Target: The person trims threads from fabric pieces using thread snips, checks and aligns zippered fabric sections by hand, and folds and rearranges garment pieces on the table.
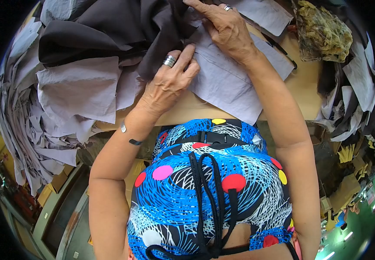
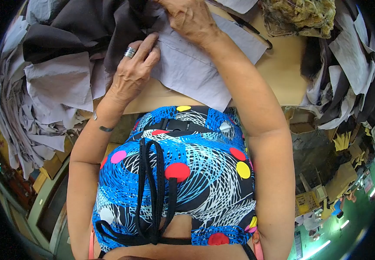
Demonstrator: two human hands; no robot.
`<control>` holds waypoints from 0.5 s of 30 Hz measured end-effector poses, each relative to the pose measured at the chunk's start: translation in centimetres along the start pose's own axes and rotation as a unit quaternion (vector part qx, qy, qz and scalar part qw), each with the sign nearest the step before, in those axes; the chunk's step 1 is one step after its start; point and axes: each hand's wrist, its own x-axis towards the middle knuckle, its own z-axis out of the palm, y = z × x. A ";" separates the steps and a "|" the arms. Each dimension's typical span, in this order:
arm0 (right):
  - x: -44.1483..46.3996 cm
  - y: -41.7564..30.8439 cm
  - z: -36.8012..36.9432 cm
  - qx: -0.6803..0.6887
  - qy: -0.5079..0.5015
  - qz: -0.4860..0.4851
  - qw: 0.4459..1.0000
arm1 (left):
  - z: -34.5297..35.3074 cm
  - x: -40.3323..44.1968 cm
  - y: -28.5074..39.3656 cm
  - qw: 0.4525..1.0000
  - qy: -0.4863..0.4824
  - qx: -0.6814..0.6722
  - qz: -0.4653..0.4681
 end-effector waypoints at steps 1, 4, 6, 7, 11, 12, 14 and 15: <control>0.0 0.0 0.1 0.000 0.004 -0.002 1.000 | -0.2 0.1 -0.2 1.000 -0.006 -0.004 0.011; 0.0 -0.4 -0.1 -0.016 -0.007 0.008 1.000 | -0.4 -0.1 -0.6 1.000 -0.010 -0.020 0.017; 0.0 -0.5 -0.1 -0.023 -0.021 0.018 0.999 | -0.4 -0.2 -0.6 1.000 -0.004 -0.028 0.006; 0.0 -0.4 0.0 -0.022 -0.027 0.023 0.999 | -0.2 -0.2 -0.4 1.000 0.000 -0.031 -0.002; 0.1 -0.1 0.3 -0.005 0.051 -0.001 0.999 | -0.5 -0.1 -0.6 0.998 0.002 -0.065 -0.001; -0.1 -0.4 0.2 -0.038 0.077 -0.014 0.996 | -0.7 -0.1 -0.8 0.996 0.004 -0.087 -0.015; -1.2 -1.5 -1.0 -0.106 0.124 -0.041 0.986 | -0.9 0.2 -0.9 0.990 0.013 -0.135 -0.044; -2.0 -2.2 -1.5 -0.064 0.083 -0.032 0.994 | -0.8 0.3 -0.9 0.987 0.021 -0.150 -0.058</control>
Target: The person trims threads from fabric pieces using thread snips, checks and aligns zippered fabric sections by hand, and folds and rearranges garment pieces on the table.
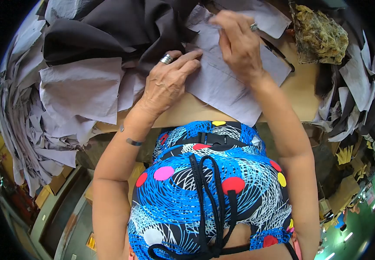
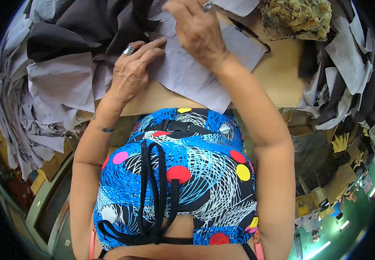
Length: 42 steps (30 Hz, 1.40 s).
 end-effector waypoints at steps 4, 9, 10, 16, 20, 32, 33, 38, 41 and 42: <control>-2.5 -1.4 -0.3 0.078 -0.104 -0.027 0.991 | 0.3 0.0 0.1 0.997 0.048 -0.050 -0.031; -3.5 -1.6 -0.1 0.028 -0.152 -0.073 0.985 | -1.4 1.1 0.1 0.990 0.125 0.025 -0.055; -3.5 -1.6 -0.1 0.015 -0.157 -0.080 0.984 | -2.1 1.7 0.4 0.986 0.138 0.076 -0.052; -3.7 -1.7 0.0 -0.064 -0.159 -0.128 0.977 | -1.5 4.0 -1.3 0.958 0.159 0.225 -0.079; -3.7 -1.6 0.1 -0.078 -0.159 -0.140 0.974 | -1.0 4.4 -2.9 0.963 0.059 0.238 -0.112; -3.4 -1.3 0.0 -0.055 -0.160 -0.134 0.976 | -1.3 3.7 -4.9 0.964 0.214 0.113 -0.113; -3.4 -1.3 0.0 -0.052 -0.166 -0.131 0.976 | -1.7 4.5 -3.9 0.963 0.225 0.135 -0.054; -3.5 -1.2 0.2 -0.032 -0.158 -0.126 0.979 | -3.5 6.6 -0.7 0.991 0.041 0.124 0.023; -3.5 -1.0 0.2 -0.036 -0.153 -0.130 0.979 | -2.4 6.1 -3.1 0.988 0.062 0.143 -0.012; -3.5 -1.1 0.1 -0.035 -0.154 -0.129 0.979 | -2.4 5.8 -3.7 0.983 0.082 0.159 -0.032</control>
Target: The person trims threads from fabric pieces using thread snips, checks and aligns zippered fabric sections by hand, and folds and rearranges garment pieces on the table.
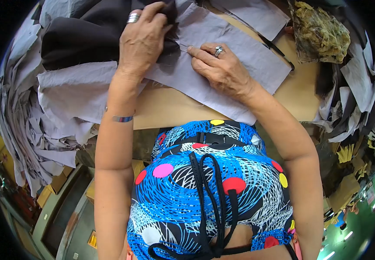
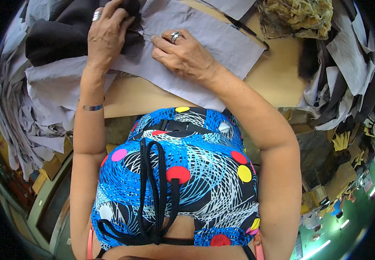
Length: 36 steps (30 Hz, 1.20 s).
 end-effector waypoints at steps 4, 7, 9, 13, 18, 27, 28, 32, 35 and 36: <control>-0.2 -0.1 0.5 -0.013 0.012 0.002 1.000 | 2.2 -1.5 -0.3 0.999 0.038 0.012 -0.028; -0.1 -0.1 0.0 -0.009 -0.015 0.005 1.000 | 2.0 -1.6 -0.2 0.998 0.046 -0.033 -0.019; -0.1 -0.1 0.3 -0.008 -0.006 0.007 1.000 | 1.8 -1.9 -0.5 0.997 0.054 -0.049 -0.007; 0.0 -0.2 0.1 -0.010 -0.006 0.004 1.000 | 1.3 -2.7 -0.1 0.993 0.054 -0.100 -0.034; 0.6 -0.2 0.2 -0.015 -0.010 0.008 1.000 | 0.8 -1.9 0.5 0.996 0.033 -0.046 -0.074; 0.8 0.0 0.5 -0.017 0.001 0.003 1.000 | 2.2 -0.9 -0.1 0.998 -0.056 -0.001 -0.033; 0.6 -0.1 0.5 -0.023 0.000 0.004 1.000 | 2.3 -1.1 -0.1 0.998 -0.052 -0.011 -0.026; 0.4 0.1 0.7 -0.002 0.011 0.005 1.000 | 2.6 -2.1 0.4 0.999 0.031 -0.003 -0.017; 0.3 0.0 0.5 0.000 -0.001 0.011 1.000 | 2.9 -2.3 0.5 0.999 0.037 -0.008 -0.027; 0.4 0.0 0.5 -0.006 -0.002 0.012 1.000 | 3.0 -2.4 0.5 0.999 0.029 -0.008 -0.036</control>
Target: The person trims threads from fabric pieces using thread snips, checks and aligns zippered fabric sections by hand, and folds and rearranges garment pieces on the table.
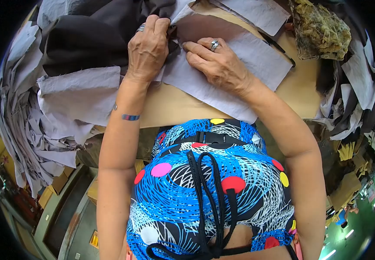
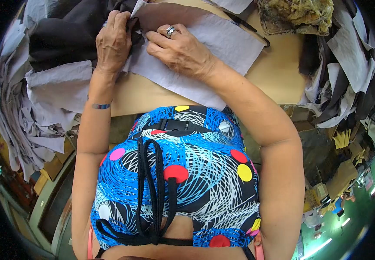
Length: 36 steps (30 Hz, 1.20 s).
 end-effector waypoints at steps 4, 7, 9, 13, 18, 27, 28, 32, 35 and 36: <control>0.1 0.0 0.2 -0.017 0.010 -0.010 1.000 | -0.1 0.2 -0.5 0.999 0.010 -0.012 0.036; 0.2 -0.1 0.1 -0.017 -0.002 -0.006 1.000 | -0.3 0.5 -0.6 0.998 0.006 -0.023 0.054; 0.5 -0.2 -0.2 -0.013 -0.031 0.003 0.999 | -0.3 0.6 -0.7 0.997 0.008 -0.032 0.069; 0.5 0.1 0.1 0.014 -0.033 0.004 0.999 | -0.3 0.7 -0.7 0.998 -0.008 -0.029 0.063; 0.3 0.1 0.6 -0.005 0.007 -0.007 1.000 | -0.1 0.6 -0.9 0.997 -0.003 -0.035 0.063; 1.5 -0.2 0.1 0.000 -0.047 0.028 0.998 | -0.5 0.8 -0.7 0.996 0.007 -0.058 0.061; 1.5 -0.3 0.0 0.002 -0.048 0.032 0.998 | -1.0 0.7 -0.4 0.996 0.009 -0.072 0.046; 1.1 -0.2 -0.1 0.026 -0.065 0.045 0.997 | -3.0 -0.7 0.9 0.997 -0.040 -0.065 0.019; 0.8 -0.4 -0.1 0.052 -0.049 0.052 0.996 | -2.7 -1.2 0.3 0.997 -0.042 -0.034 0.059; 0.7 -0.3 -0.1 0.051 -0.047 0.053 0.996 | -2.6 -1.1 0.2 0.996 -0.049 -0.042 0.060</control>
